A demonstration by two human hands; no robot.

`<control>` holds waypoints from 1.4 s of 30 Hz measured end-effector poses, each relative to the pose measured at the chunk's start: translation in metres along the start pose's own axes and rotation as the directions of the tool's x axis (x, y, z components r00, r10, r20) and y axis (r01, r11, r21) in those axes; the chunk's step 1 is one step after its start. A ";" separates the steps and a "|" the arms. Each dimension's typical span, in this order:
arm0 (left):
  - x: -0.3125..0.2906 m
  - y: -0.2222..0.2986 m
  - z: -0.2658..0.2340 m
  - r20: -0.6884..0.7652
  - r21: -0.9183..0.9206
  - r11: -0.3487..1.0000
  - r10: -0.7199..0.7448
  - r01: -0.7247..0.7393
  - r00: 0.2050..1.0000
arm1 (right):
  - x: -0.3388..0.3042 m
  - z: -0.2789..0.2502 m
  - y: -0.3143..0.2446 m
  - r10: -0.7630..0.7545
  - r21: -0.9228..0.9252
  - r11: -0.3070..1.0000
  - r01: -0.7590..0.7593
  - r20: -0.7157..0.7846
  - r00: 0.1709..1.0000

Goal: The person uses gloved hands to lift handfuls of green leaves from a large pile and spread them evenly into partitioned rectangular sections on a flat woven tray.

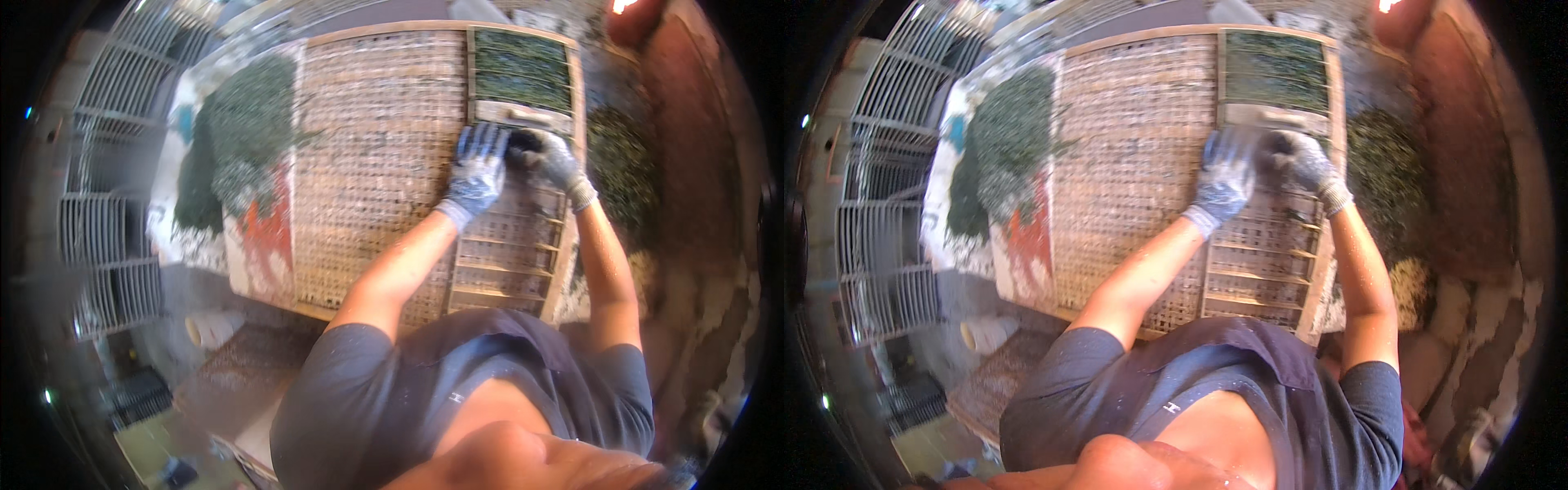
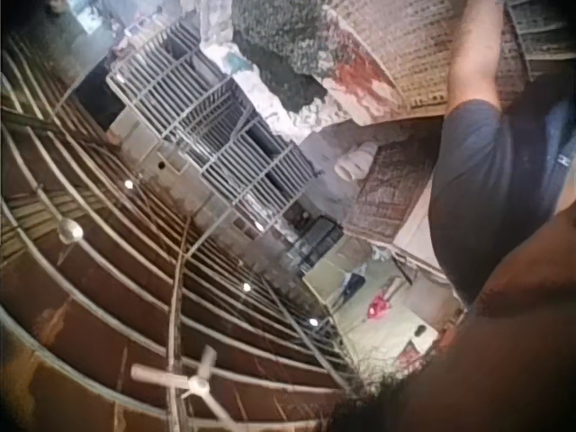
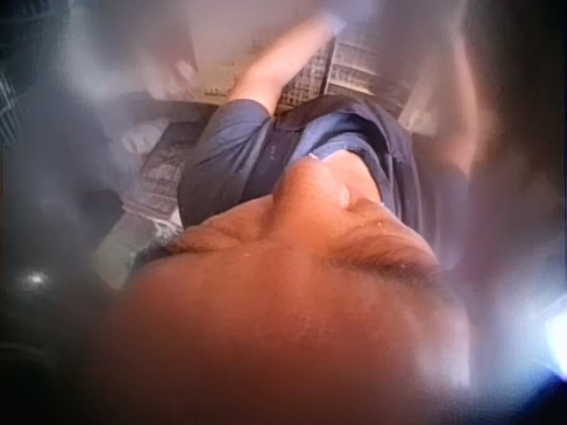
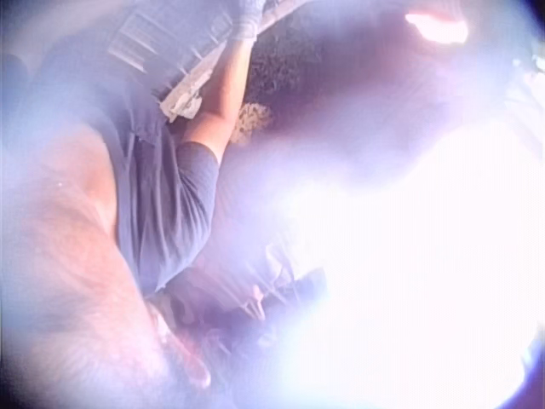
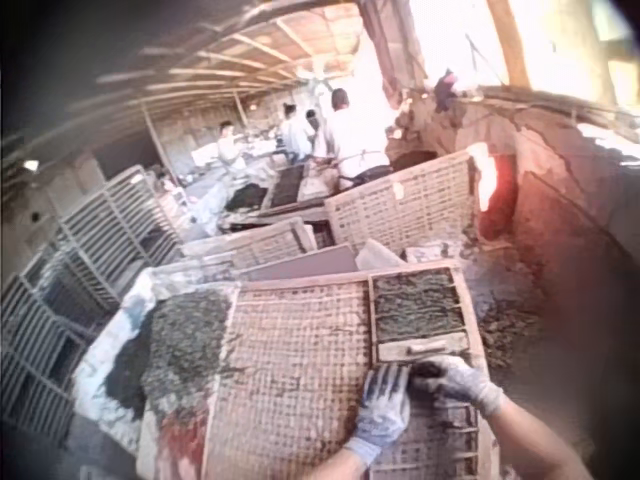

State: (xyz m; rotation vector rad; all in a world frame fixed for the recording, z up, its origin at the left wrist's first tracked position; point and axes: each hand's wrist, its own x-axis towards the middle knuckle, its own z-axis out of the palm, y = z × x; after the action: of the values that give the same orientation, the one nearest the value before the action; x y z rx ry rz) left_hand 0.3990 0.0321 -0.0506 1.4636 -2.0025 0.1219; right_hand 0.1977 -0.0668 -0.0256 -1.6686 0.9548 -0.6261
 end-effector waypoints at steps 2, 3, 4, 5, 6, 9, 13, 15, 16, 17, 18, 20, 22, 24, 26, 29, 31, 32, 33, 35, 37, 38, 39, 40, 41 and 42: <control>-0.006 -0.008 0.005 -0.023 0.048 0.999 -0.015 0.016 1.000 | 0.013 0.008 -0.013 -0.146 -0.199 0.973 0.116 -0.148 0.978; -0.010 -0.010 0.006 -0.031 0.070 0.997 -0.025 0.027 0.999 | 0.016 0.006 -0.036 -0.297 -0.310 0.923 0.227 -0.202 0.933; -0.014 -0.015 0.015 -0.024 0.098 0.995 -0.031 0.033 0.999 | 0.023 0.007 -0.055 -0.427 -0.472 0.831 0.295 -0.201 0.881; -0.011 -0.011 0.010 -0.040 0.084 0.996 -0.038 0.041 0.998 | 0.026 0.005 -0.065 -0.514 -0.662 0.688 0.296 -0.157 0.844; -0.011 -0.010 0.012 -0.080 0.086 0.996 -0.015 0.022 0.997 | 0.035 0.002 -0.051 -0.419 -0.718 0.660 0.222 -0.107 0.901; -0.007 -0.006 0.010 -0.105 0.075 0.997 0.003 0.005 0.995 | 0.046 -0.011 -0.006 -0.440 -0.790 0.566 0.236 -0.048 0.897; -0.014 -0.013 0.017 -0.118 0.148 0.988 -0.016 0.033 0.993 | 0.013 0.004 -0.026 -0.461 -0.822 0.504 0.265 0.004 0.887; -0.014 -0.013 0.026 0.071 0.009 0.991 -0.137 0.137 0.988 | 0.005 0.017 -0.009 -0.430 -0.833 0.514 0.204 -0.044 0.902; -0.014 -0.017 0.030 0.033 0.134 0.987 -0.091 0.086 0.995 | 0.006 0.020 -0.011 -0.390 -0.836 0.514 0.193 -0.027 0.920; -0.016 -0.021 0.032 0.074 0.131 0.986 -0.112 0.101 0.991 | 0.009 0.022 -0.014 -0.350 -0.839 0.512 0.183 -0.009 0.937; -0.012 -0.019 0.028 0.116 0.121 0.988 -0.108 0.094 0.987 | 0.007 0.018 -0.015 -0.308 -0.825 0.537 0.175 0.001 0.952; -0.013 -0.032 0.013 0.017 0.088 0.990 0.107 -0.108 0.994 | 0.003 0.009 -0.018 -0.219 -0.796 0.585 0.153 0.027 0.975; 0.007 -0.067 -0.043 0.204 -0.075 0.997 0.036 -0.021 0.978 | -0.016 0.007 -0.025 -0.334 -0.756 0.638 0.143 -0.104 0.937; -0.003 -0.135 -0.103 0.198 0.186 0.976 -0.152 0.115 0.968 | -0.046 0.015 -0.041 -0.414 -0.715 0.678 0.170 -0.180 0.892; -0.028 -0.215 -0.147 0.150 0.541 0.806 -0.373 0.240 0.915 | -0.089 0.006 -0.018 -0.427 -0.680 0.715 0.162 -0.241 0.872; -0.080 -0.304 -0.203 0.003 0.692 0.656 -0.418 0.300 0.908 | -0.150 0.007 0.014 -0.221 -0.522 0.853 0.015 -0.335 0.916; -0.097 -0.326 -0.238 0.301 0.689 0.685 -0.569 0.238 0.766 | -0.178 0.012 0.034 -0.096 -0.366 0.928 -0.063 -0.400 0.911; -0.136 -0.333 -0.262 0.144 0.629 0.746 -0.390 0.220 0.909 | -0.170 0.008 0.030 -0.079 -0.330 0.942 -0.055 -0.381 0.921; -0.124 -0.339 -0.262 0.248 0.679 0.717 -0.422 0.154 0.872 | -0.193 0.011 0.041 -0.030 -0.274 0.956 -0.106 -0.450 0.893; -0.170 -0.342 -0.298 -0.067 0.643 0.697 -0.363 0.318 0.929 | -0.189 -0.006 0.046 0.019 -0.242 0.960 -0.141 -0.448 0.894; -0.170 -0.317 -0.314 -0.171 0.605 0.609 -0.530 0.513 0.831 | -0.205 -0.051 0.108 0.075 -0.070 0.988 -0.136 -0.552 0.831; -0.177 -0.300 -0.315 -0.277 0.734 0.494 -0.408 0.465 0.870 | -0.197 -0.060 0.116 0.084 -0.108 0.975 -0.194 -0.628 0.774; -0.169 -0.282 -0.303 -0.347 0.822 0.381 -0.253 0.423 0.903 | -0.206 -0.085 0.135 0.070 -0.112 0.976 -0.188 -0.655 0.753; -0.167 -0.259 -0.296 -0.356 0.843 0.361 -0.184 0.400 0.916 | -0.198 -0.097 0.131 0.045 -0.205 0.954 -0.219 -0.623 0.781; -0.163 -0.232 -0.284 -0.362 0.862 0.337 -0.116 0.379 0.925 | -0.188 -0.110 0.124 0.023 -0.299 0.923 -0.244 -0.588 0.808; -0.156 -0.203 -0.259 -0.268 0.695 0.540 -0.420 0.476 0.867 | -0.184 -0.119 0.130 0.026 -0.377 0.861 -0.342 -0.638 0.770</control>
State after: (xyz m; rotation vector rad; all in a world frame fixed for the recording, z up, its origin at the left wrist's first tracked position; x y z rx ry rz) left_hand 0.7184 0.1963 0.0097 2.4120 -1.4718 0.8519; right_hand -0.0330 0.0085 -0.1033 -1.7785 1.8648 -0.8724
